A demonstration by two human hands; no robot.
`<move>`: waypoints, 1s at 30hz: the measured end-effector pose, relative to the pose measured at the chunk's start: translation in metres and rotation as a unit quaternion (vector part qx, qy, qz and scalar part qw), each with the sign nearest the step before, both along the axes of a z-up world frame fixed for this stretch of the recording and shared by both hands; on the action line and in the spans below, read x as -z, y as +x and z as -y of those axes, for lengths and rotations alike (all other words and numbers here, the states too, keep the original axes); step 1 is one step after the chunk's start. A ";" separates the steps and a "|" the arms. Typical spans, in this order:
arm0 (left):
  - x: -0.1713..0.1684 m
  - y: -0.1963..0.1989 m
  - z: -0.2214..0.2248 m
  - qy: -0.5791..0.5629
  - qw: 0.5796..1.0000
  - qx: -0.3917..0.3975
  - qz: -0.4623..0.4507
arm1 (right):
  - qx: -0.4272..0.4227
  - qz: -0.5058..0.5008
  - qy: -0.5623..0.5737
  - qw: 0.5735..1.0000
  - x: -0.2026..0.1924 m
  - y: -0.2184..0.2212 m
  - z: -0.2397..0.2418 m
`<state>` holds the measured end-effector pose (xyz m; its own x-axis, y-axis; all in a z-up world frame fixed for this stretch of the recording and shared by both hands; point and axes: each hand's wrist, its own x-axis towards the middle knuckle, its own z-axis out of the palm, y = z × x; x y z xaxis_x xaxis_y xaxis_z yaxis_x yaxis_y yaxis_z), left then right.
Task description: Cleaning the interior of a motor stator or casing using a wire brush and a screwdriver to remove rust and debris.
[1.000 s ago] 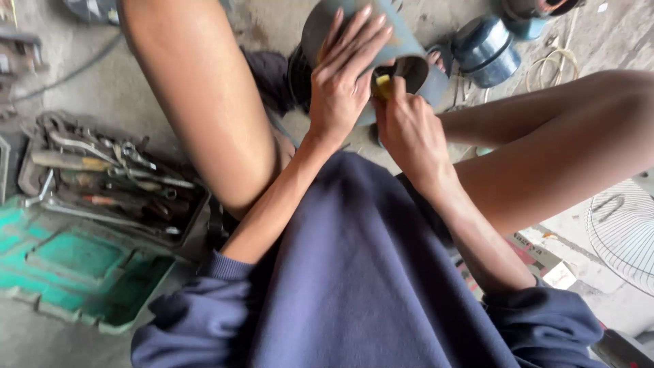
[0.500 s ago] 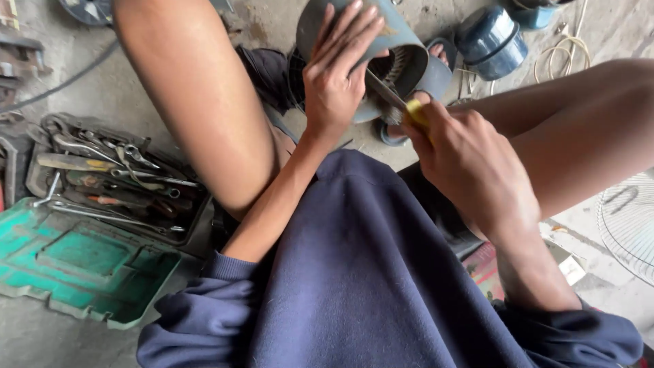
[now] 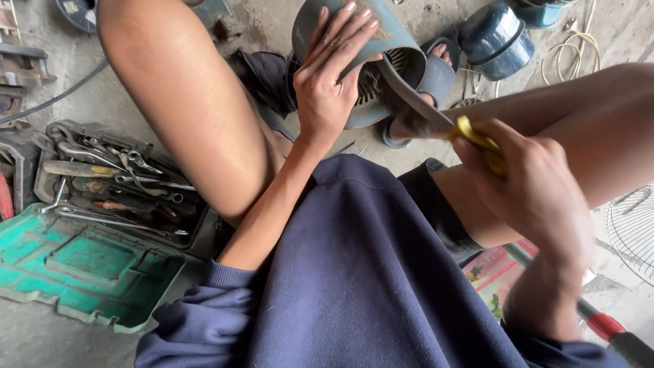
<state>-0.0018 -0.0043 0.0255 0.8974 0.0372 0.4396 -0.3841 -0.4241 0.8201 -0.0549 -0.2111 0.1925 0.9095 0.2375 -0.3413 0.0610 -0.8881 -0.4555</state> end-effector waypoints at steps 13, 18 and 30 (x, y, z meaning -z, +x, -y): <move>-0.003 0.002 -0.004 -0.005 1.000 0.006 -0.009 | 0.201 -0.339 0.585 0.709 0.144 -0.055 0.276; 0.003 0.004 -0.006 -0.003 1.000 0.004 -0.015 | 0.255 -0.007 0.361 0.897 0.046 0.025 0.007; -0.010 0.013 -0.012 0.010 0.999 -0.001 -0.036 | 0.150 0.267 0.290 0.907 0.152 0.055 -0.048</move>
